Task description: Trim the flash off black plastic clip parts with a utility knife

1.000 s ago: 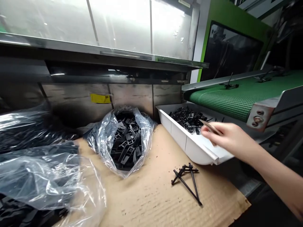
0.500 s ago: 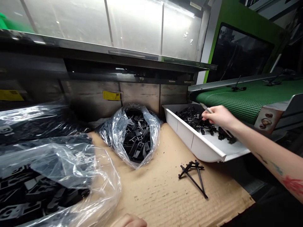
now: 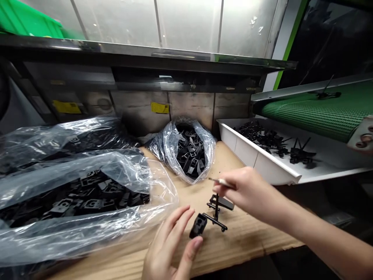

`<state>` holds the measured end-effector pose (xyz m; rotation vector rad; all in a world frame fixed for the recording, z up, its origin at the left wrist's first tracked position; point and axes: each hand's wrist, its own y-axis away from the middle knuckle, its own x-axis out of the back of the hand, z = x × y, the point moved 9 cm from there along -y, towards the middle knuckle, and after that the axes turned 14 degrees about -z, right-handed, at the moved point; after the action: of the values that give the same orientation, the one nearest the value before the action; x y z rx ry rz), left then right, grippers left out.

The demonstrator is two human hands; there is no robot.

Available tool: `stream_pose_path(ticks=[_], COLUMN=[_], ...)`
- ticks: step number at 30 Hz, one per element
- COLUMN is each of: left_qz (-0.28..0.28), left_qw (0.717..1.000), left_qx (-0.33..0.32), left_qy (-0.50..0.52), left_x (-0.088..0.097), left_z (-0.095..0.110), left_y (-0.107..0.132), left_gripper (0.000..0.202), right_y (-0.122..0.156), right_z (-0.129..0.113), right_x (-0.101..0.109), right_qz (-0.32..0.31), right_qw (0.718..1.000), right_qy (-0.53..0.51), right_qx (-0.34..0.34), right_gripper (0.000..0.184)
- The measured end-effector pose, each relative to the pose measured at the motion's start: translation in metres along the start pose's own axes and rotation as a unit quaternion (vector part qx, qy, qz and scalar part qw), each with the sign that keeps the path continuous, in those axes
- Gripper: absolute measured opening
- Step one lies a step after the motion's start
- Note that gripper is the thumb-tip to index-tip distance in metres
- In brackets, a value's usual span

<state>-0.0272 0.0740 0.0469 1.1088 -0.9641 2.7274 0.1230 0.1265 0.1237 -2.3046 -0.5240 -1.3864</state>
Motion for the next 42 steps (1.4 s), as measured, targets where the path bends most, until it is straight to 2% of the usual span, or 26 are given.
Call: stream_pose_path(ticks=[2,5,7,9,11,14,17,20,23,26,29,33,37,39,42], left_qz=[-0.061,-0.153,-0.181,-0.180,-0.164,-0.133,-0.126,-0.136,-0.150,-0.180,-0.207,-0.204,-0.169,-0.160,-0.155], left_qw=[0.997,0.982,0.975,0.974,0.977,0.983,0.983,0.979,0.976,0.968,0.963,0.966,0.980,0.986,0.983], left_qx=[-0.017,-0.029,-0.017,-0.012,-0.021,-0.037,-0.037,-0.023,0.015,0.064,0.072,0.054,0.041,0.026,0.038], left_qy=[-0.048,-0.108,-0.129,-0.136,-0.133,-0.125,-0.131,-0.147,-0.158,-0.161,-0.158,-0.149,-0.100,-0.040,0.086], left_x=[-0.011,-0.028,-0.032,-0.032,-0.029,-0.024,-0.025,-0.029,-0.031,-0.037,-0.045,-0.048,-0.042,-0.039,-0.038], left_z=[0.001,0.000,-0.004,-0.005,-0.005,-0.005,-0.005,-0.003,-0.006,-0.012,-0.011,-0.008,-0.007,-0.002,0.005], left_y=[-0.002,-0.006,-0.007,-0.007,-0.004,0.002,0.003,-0.002,-0.007,-0.011,-0.015,-0.016,-0.016,-0.017,-0.018], left_gripper=[0.025,0.021,0.021,0.020,0.021,0.023,0.023,0.024,0.030,0.033,0.028,0.023,0.019,0.020,0.019], right_y=[-0.006,-0.009,-0.011,-0.014,-0.015,-0.009,0.006,0.019,0.026,0.034,0.046,0.071,0.110,0.127,0.142], right_z=[-0.009,-0.025,-0.033,-0.030,-0.009,0.047,0.097,0.114,0.105,0.092,0.092,0.106,0.133,0.144,0.156], right_x=[-0.023,-0.044,-0.051,-0.050,-0.041,-0.035,-0.046,-0.061,-0.059,-0.040,-0.025,-0.019,0.000,0.002,-0.009], right_qz=[-0.021,-0.040,-0.058,-0.073,-0.079,-0.099,-0.110,-0.103,-0.079,-0.039,-0.005,0.031,0.185,0.237,0.235], right_qw=[0.999,0.998,0.997,0.996,0.992,0.966,0.929,0.901,0.886,0.882,0.881,0.880,0.878,0.876,0.884], right_qy=[0.008,0.007,-0.008,-0.043,-0.101,-0.223,-0.322,-0.384,-0.425,-0.444,-0.447,-0.436,-0.361,-0.301,-0.212], right_qx=[0.028,0.046,0.050,0.039,0.001,-0.083,-0.144,-0.173,-0.168,-0.153,-0.155,-0.187,-0.253,-0.292,-0.345], right_gripper=[0.030,0.023,0.019,0.019,0.020,0.023,0.021,0.021,0.021,0.020,0.023,0.029,0.031,0.032,0.031])
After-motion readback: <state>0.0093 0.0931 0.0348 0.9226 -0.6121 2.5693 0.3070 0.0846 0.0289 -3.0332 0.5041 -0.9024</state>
